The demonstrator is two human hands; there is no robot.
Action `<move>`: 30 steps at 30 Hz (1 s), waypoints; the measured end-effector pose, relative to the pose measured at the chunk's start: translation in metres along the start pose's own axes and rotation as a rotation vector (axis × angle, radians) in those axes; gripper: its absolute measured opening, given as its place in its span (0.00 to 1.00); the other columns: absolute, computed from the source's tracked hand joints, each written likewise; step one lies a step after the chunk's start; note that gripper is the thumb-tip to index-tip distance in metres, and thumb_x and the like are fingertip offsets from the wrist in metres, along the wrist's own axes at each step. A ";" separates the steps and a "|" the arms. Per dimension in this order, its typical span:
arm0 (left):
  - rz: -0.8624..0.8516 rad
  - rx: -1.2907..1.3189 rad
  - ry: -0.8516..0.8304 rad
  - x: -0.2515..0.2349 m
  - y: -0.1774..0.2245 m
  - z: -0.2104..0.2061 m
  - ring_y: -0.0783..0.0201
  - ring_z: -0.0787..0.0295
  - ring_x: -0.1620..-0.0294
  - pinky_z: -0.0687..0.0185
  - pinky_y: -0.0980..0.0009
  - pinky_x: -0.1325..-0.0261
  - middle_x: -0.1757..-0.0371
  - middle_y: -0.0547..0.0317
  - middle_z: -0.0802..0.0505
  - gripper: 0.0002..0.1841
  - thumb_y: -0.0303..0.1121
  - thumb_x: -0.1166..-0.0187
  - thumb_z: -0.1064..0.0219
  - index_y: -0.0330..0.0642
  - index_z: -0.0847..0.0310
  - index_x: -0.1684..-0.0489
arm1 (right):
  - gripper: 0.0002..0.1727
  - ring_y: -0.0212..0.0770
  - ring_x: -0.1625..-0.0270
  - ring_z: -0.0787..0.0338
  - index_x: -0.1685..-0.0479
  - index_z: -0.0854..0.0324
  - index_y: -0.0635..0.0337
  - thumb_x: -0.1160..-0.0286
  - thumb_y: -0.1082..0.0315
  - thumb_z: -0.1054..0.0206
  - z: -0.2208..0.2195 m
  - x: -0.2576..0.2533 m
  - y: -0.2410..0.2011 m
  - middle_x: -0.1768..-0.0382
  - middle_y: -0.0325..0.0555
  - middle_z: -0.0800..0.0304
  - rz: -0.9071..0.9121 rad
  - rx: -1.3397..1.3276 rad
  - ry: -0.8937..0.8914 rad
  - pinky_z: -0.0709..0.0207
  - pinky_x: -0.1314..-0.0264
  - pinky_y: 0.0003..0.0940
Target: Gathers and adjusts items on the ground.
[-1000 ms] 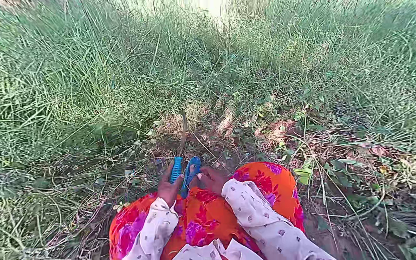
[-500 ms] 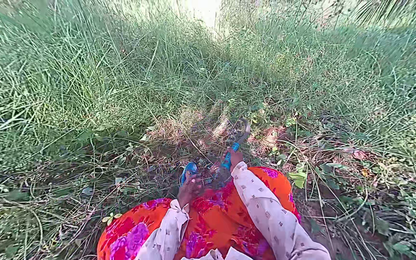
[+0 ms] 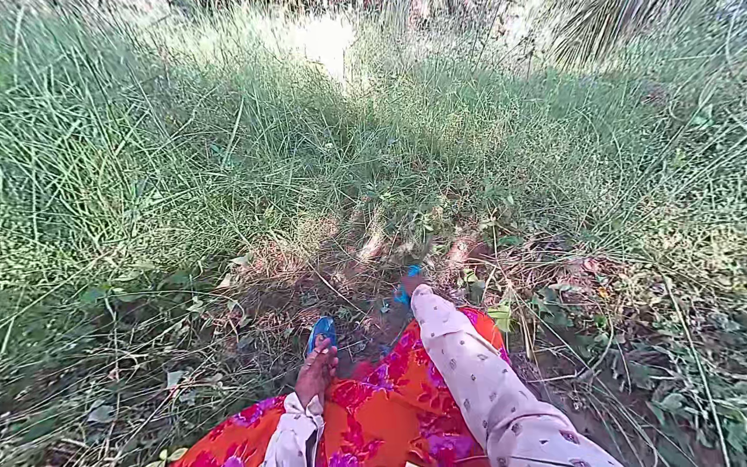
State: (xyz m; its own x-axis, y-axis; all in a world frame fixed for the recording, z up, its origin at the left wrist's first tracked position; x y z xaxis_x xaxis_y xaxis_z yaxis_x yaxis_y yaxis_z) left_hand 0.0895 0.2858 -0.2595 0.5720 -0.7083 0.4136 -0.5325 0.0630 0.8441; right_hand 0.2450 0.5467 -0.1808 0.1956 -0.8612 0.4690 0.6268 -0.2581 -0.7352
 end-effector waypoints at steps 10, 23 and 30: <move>0.041 -0.032 0.062 0.001 -0.008 0.007 0.72 0.17 0.67 0.23 0.77 0.66 0.50 0.55 0.10 0.18 0.29 0.07 0.48 0.37 0.29 0.23 | 0.38 0.61 0.24 0.19 0.10 0.42 0.61 0.16 0.59 0.33 -0.046 0.076 -0.028 0.26 0.67 0.21 0.443 0.432 -0.293 0.29 0.21 0.59; 0.006 -0.001 0.008 -0.009 -0.016 0.008 0.73 0.13 0.69 0.18 0.77 0.67 0.58 0.59 0.09 0.16 0.28 0.07 0.51 0.35 0.28 0.27 | 0.35 0.58 0.23 0.18 0.12 0.37 0.60 0.15 0.56 0.34 0.117 -0.076 0.019 0.26 0.63 0.18 -0.018 -0.013 0.462 0.28 0.22 0.56; 0.000 -0.071 -0.051 -0.017 -0.012 0.001 0.73 0.13 0.68 0.19 0.78 0.66 0.54 0.57 0.09 0.17 0.27 0.07 0.51 0.34 0.29 0.26 | 0.26 0.55 0.14 0.29 0.19 0.33 0.75 0.06 0.64 0.47 0.094 -0.094 0.029 0.18 0.67 0.29 -0.091 0.139 0.170 0.38 0.13 0.47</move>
Point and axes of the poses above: each hand's wrist, its own x-axis away from the middle knuckle, its own z-axis out of the back of the hand, y = z × x, the point moved 5 cm from there along -x, towards the middle knuckle
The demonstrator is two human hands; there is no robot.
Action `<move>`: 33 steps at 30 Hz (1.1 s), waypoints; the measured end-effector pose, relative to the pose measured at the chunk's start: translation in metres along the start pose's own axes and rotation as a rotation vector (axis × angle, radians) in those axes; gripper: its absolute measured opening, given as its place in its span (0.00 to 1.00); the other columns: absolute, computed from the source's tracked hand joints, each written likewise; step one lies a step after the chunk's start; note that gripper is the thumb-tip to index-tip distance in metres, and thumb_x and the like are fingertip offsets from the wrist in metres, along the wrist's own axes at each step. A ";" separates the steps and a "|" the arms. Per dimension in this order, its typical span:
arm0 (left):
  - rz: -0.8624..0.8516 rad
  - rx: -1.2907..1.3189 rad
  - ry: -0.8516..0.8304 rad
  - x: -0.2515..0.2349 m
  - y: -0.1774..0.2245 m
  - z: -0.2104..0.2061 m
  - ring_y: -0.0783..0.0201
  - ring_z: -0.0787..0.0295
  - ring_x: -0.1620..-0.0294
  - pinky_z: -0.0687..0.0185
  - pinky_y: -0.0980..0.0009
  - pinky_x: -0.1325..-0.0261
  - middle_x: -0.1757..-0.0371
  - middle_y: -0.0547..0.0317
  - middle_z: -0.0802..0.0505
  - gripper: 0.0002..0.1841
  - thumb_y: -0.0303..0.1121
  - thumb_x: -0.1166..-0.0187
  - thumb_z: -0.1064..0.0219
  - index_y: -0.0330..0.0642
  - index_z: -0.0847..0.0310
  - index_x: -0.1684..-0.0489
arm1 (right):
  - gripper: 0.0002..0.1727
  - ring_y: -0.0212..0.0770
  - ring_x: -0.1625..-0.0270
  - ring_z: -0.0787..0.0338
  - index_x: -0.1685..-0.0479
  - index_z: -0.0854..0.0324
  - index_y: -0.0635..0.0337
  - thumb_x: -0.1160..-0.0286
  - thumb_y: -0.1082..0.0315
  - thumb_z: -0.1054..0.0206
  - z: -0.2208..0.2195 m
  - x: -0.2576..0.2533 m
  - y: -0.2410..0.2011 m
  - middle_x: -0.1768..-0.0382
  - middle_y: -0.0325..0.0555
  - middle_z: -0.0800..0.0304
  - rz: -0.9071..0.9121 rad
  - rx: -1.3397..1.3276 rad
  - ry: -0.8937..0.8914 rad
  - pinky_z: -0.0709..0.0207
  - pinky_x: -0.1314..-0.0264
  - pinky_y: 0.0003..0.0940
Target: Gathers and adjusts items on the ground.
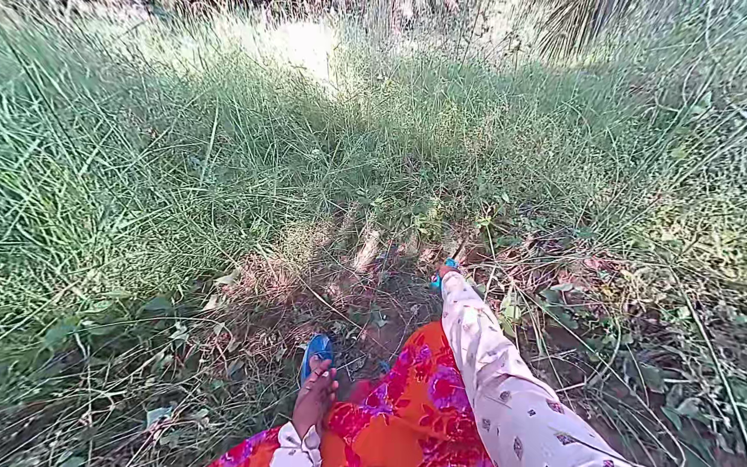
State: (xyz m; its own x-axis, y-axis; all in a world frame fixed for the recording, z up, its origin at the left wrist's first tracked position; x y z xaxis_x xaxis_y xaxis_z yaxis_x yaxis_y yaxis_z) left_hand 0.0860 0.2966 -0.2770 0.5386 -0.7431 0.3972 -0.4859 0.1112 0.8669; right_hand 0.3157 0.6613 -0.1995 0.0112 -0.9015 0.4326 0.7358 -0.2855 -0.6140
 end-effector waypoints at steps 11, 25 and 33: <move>-0.018 -0.125 -0.010 -0.005 -0.006 0.000 0.75 0.13 0.66 0.20 0.80 0.65 0.48 0.57 0.09 0.18 0.28 0.08 0.50 0.35 0.29 0.24 | 0.28 0.47 0.55 0.10 0.20 0.36 0.69 0.13 0.64 0.36 -0.071 0.107 -0.046 0.45 0.61 0.15 0.112 -0.366 -0.258 0.16 0.47 0.43; 0.038 -0.162 0.134 -0.018 -0.020 0.017 0.71 0.14 0.66 0.16 0.73 0.61 0.57 0.56 0.11 0.16 0.28 0.08 0.51 0.33 0.29 0.29 | 0.39 0.66 0.25 0.19 0.10 0.41 0.61 0.18 0.59 0.32 -0.145 0.239 -0.063 0.28 0.69 0.20 0.738 0.349 -0.694 0.27 0.24 0.66; 0.049 -0.134 0.122 -0.005 -0.011 0.013 0.72 0.13 0.65 0.17 0.74 0.61 0.53 0.58 0.10 0.17 0.29 0.07 0.50 0.36 0.29 0.25 | 0.31 0.52 0.50 0.07 0.17 0.31 0.64 0.17 0.61 0.33 -0.079 0.118 -0.085 0.41 0.63 0.12 0.526 -0.209 -0.313 0.15 0.41 0.49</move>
Point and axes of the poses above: each hand's wrist, its own x-axis away from the middle knuckle, its own z-axis out of the back of the hand, y = z × x, the point moved 5 cm from there along -x, towards the middle knuckle
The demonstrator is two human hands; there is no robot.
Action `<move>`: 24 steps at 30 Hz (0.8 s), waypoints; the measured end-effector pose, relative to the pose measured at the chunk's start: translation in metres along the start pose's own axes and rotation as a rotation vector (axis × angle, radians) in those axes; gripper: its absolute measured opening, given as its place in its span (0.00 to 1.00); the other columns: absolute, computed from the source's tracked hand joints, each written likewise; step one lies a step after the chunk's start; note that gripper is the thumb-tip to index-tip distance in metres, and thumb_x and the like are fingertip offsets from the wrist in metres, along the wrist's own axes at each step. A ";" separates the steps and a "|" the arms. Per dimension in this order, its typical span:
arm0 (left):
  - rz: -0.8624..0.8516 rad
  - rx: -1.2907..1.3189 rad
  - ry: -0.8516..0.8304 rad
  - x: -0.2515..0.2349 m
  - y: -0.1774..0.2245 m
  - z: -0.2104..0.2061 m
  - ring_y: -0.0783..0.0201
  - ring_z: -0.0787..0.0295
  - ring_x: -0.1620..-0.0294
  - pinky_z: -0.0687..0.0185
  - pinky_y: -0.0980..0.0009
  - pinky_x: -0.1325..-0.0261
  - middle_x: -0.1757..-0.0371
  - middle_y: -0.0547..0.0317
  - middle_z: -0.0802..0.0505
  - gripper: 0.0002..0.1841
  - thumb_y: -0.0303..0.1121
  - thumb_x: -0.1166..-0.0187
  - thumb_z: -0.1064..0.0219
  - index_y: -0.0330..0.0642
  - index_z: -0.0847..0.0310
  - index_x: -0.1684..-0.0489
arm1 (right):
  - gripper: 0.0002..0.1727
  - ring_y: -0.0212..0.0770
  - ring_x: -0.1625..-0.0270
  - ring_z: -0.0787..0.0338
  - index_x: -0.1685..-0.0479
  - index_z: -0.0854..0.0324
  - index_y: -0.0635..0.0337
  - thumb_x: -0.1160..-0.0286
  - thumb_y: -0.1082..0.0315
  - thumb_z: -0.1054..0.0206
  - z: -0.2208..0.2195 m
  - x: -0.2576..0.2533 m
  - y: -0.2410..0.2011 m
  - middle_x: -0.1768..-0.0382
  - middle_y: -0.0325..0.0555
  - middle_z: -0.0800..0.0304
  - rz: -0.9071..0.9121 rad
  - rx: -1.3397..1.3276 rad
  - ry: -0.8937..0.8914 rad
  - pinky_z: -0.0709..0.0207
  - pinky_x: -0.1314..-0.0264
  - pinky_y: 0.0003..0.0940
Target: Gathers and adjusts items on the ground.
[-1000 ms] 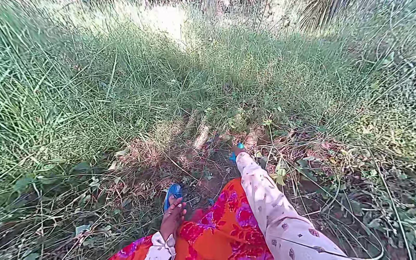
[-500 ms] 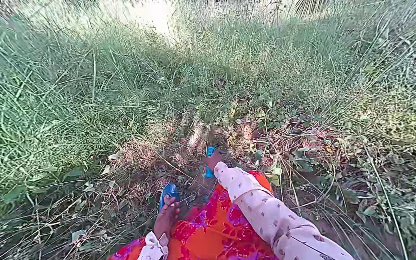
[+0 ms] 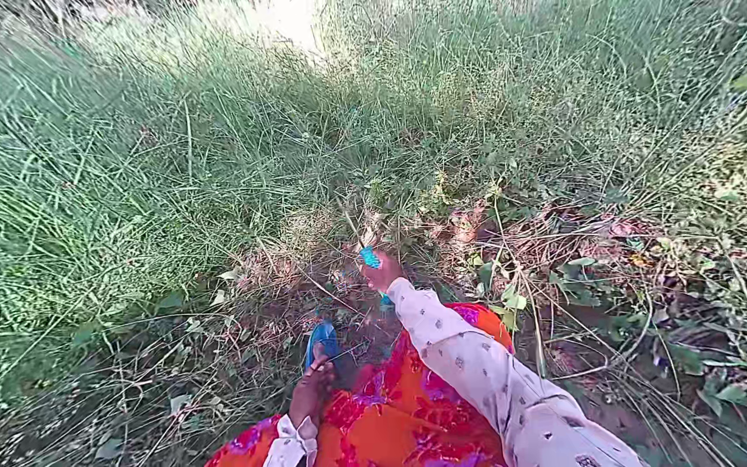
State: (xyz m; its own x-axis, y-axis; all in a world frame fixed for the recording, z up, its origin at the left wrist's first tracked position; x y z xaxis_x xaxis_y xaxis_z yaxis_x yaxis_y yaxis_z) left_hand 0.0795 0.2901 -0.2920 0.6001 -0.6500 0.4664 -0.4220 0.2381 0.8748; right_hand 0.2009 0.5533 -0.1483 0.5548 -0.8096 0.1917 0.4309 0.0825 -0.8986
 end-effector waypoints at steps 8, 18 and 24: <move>0.001 -0.039 -0.098 -0.001 0.006 -0.014 0.71 0.14 0.63 0.18 0.74 0.59 0.51 0.56 0.11 0.17 0.28 0.08 0.51 0.35 0.29 0.26 | 0.20 0.41 0.66 0.18 0.26 0.30 0.69 0.08 0.65 0.43 0.119 -0.056 0.123 0.55 0.55 0.17 -0.399 -0.683 0.558 0.20 0.58 0.35; -0.048 0.023 -0.132 -0.012 0.004 -0.016 0.72 0.13 0.66 0.18 0.76 0.63 0.52 0.55 0.10 0.18 0.27 0.08 0.49 0.32 0.29 0.25 | 0.27 0.45 0.57 0.11 0.21 0.34 0.68 0.13 0.65 0.37 0.024 -0.036 0.056 0.47 0.59 0.15 -0.445 -0.304 0.258 0.15 0.50 0.40; -0.144 -0.326 -0.161 -0.025 0.002 -0.010 0.62 0.13 0.43 0.18 0.67 0.39 0.37 0.42 0.12 0.19 0.21 0.15 0.41 0.28 0.27 0.26 | 0.29 0.45 0.63 0.11 0.20 0.38 0.68 0.16 0.68 0.35 0.021 -0.004 0.033 0.52 0.58 0.15 -0.374 -0.295 0.225 0.14 0.56 0.41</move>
Point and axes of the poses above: each hand's wrist, its own x-axis away from the middle knuckle, its own z-axis out of the back of the hand, y = z × x, the point moved 5 cm from there along -x, towards the middle knuckle
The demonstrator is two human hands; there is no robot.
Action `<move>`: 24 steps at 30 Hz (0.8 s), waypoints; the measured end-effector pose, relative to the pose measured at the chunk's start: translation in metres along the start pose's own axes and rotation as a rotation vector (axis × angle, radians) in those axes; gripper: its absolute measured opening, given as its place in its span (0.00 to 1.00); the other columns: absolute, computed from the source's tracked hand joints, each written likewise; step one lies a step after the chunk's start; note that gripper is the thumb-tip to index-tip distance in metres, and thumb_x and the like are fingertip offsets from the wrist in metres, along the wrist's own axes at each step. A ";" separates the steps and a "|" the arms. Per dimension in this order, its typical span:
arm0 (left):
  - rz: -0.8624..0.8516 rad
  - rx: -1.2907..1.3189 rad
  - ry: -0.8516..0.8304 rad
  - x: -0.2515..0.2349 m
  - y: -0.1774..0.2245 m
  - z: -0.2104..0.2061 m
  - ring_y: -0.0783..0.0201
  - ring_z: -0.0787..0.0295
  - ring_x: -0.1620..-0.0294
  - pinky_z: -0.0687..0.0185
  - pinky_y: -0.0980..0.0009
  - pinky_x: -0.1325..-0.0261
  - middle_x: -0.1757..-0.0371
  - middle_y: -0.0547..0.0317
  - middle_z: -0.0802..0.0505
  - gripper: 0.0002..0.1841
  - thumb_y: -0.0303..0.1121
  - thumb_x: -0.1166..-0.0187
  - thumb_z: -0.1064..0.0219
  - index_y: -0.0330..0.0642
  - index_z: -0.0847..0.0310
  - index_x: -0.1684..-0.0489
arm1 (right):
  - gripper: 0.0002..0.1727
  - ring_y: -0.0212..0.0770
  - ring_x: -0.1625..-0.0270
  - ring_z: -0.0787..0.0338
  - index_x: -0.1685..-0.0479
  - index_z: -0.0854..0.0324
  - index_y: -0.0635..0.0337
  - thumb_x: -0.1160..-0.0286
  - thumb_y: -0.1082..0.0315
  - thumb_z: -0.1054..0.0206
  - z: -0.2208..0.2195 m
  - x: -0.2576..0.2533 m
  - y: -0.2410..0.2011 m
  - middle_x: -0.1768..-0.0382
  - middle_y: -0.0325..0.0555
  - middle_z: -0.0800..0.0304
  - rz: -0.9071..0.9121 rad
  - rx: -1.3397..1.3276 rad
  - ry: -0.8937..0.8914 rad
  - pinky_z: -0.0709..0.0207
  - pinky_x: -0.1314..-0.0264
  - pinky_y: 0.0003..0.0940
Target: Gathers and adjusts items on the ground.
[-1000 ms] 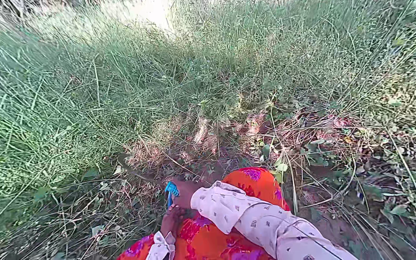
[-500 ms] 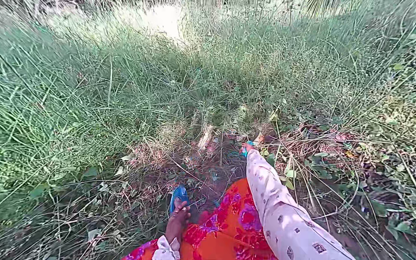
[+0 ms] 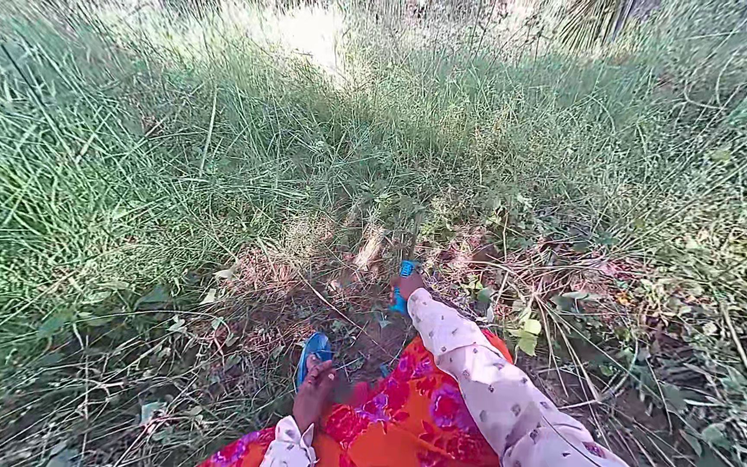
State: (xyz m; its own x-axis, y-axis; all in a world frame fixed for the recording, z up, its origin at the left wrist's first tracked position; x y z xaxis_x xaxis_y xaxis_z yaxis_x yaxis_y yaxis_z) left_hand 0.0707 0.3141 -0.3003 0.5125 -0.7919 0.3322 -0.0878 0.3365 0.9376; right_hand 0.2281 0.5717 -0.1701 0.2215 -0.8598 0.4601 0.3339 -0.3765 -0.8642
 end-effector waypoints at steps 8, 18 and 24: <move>0.216 -1.190 -0.458 -0.010 -0.024 0.010 0.37 0.23 0.21 0.31 0.38 0.20 0.24 0.34 0.17 0.34 0.43 0.24 0.25 0.37 0.26 0.19 | 0.34 0.60 0.36 0.12 0.18 0.30 0.63 0.27 0.67 0.27 -0.090 0.094 0.014 0.34 0.67 0.15 0.410 0.613 -0.634 0.21 0.31 0.61; 0.250 -1.034 -0.208 0.005 0.005 0.016 0.38 0.19 0.24 0.31 0.40 0.19 0.30 0.34 0.13 0.22 0.42 0.07 0.45 0.34 0.20 0.28 | 0.34 0.46 0.63 0.11 0.15 0.39 0.65 0.21 0.71 0.31 -0.038 0.034 -0.001 0.50 0.59 0.15 0.165 0.118 -0.239 0.14 0.57 0.40; -0.178 -0.415 0.372 0.019 0.029 0.040 0.35 0.12 0.39 0.23 0.39 0.30 0.44 0.27 0.10 0.17 0.30 0.10 0.43 0.24 0.19 0.37 | 0.16 0.40 0.70 0.19 0.35 0.27 0.70 0.09 0.66 0.43 0.005 -0.009 0.009 0.65 0.50 0.20 -0.040 -0.430 0.001 0.20 0.62 0.35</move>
State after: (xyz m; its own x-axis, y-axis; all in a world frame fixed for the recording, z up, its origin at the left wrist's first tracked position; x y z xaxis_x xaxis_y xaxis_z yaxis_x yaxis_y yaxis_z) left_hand 0.0440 0.2889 -0.2627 0.7611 -0.6470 0.0447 0.3302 0.4459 0.8320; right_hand 0.2338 0.5774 -0.1809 0.2153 -0.8418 0.4951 -0.0698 -0.5189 -0.8520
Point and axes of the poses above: each hand's wrist, its own x-axis away from the middle knuckle, its own z-axis out of the back of the hand, y = z × x, the point moved 5 cm from there along -x, towards the middle knuckle
